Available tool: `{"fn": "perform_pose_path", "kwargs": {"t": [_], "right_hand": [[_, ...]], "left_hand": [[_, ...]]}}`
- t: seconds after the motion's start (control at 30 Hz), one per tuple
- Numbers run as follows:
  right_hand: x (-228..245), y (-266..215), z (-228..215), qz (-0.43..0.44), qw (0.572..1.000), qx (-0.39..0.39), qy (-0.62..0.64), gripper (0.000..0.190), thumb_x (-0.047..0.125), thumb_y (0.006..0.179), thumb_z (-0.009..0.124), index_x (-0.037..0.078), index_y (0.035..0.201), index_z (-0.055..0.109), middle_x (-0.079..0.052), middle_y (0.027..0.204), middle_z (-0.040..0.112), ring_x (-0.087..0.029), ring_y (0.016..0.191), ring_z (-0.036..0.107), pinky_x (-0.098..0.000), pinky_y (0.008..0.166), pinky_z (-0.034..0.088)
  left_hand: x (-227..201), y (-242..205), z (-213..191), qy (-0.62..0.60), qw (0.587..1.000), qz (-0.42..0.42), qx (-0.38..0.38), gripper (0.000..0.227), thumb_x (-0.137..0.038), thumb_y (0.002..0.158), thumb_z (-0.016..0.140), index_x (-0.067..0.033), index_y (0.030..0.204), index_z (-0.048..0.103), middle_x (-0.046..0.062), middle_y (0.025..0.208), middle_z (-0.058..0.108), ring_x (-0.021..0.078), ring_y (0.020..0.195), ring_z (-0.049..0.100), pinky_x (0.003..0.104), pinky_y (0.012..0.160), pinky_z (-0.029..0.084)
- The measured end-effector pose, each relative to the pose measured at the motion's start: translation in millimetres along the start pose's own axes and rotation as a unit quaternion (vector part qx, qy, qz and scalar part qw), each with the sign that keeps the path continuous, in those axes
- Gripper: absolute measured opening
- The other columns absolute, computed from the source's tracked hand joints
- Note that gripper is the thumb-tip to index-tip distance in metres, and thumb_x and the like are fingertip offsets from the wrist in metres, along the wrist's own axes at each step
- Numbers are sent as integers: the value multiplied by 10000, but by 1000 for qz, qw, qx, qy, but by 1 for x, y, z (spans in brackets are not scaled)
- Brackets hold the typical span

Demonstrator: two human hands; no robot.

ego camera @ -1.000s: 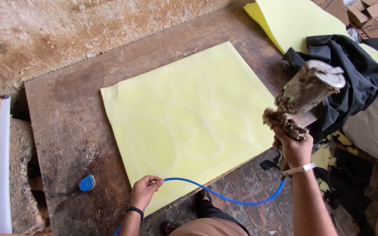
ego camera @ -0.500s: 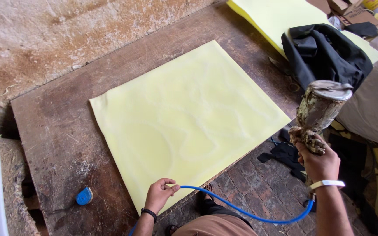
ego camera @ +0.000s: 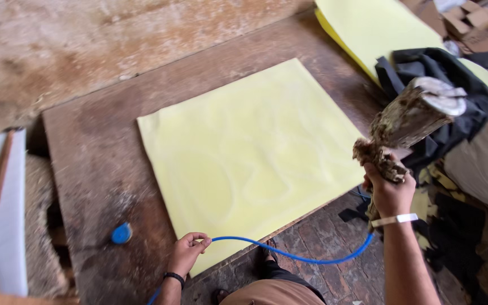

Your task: The person cuts a black fabric piece with shears, applies adhesive to a yellow foam sheet using a spray gun, and places the fabric over the foam. The person trims the fabric edges to fit the foam and sets the finished piece aside.

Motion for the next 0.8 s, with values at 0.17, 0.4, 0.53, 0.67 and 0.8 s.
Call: {"fn": "perform_pose_path", "kwargs": {"t": [0.17,0.4,0.53,0.67,0.8], "right_hand": [[-28,-41,64,76,988,127,-38,389,77,933,729,6,1312,676,-90,812,699,-153,626,656,-309,563,534],[-11,-89,176,42,972,229,32,506,101,907,731,30,1393,612,-79,849,713,-139,657,674,-282,595,564],[-2,-111,202,56,964,261,-1,442,119,912,755,-13,1323,661,-97,859,704,-149,668,664,-295,598,556],[-30,-155,199,146,913,336,-181,365,122,892,765,-35,1216,707,-139,843,740,-186,668,693,-340,590,580],[-31,-181,214,132,915,339,-173,372,105,893,771,-65,1217,703,-181,889,750,-215,724,715,-354,632,591]], "left_hand": [[69,-26,-34,-56,997,-44,38,363,-377,912,765,-28,1002,807,5,716,649,124,619,598,306,563,491],[167,-83,-101,57,988,-118,-85,367,-414,905,718,-95,1056,817,-2,827,750,113,783,691,287,709,539],[211,-112,-118,9,984,-146,-101,398,-441,943,698,-80,1070,808,69,829,688,171,766,636,327,700,512],[236,-129,-109,-27,986,-145,-77,378,-421,911,727,-98,1090,804,56,836,707,156,771,642,316,719,524],[241,-142,-118,-17,985,-142,-101,371,-415,898,718,-109,1093,798,16,855,757,128,800,689,304,746,543]]}}
Point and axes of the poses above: each hand's wrist, its own y-axis towards the middle knuckle, its own z-axis out of the palm, x = y × z, the point moved 8 cm from there along y, towards the middle knuckle
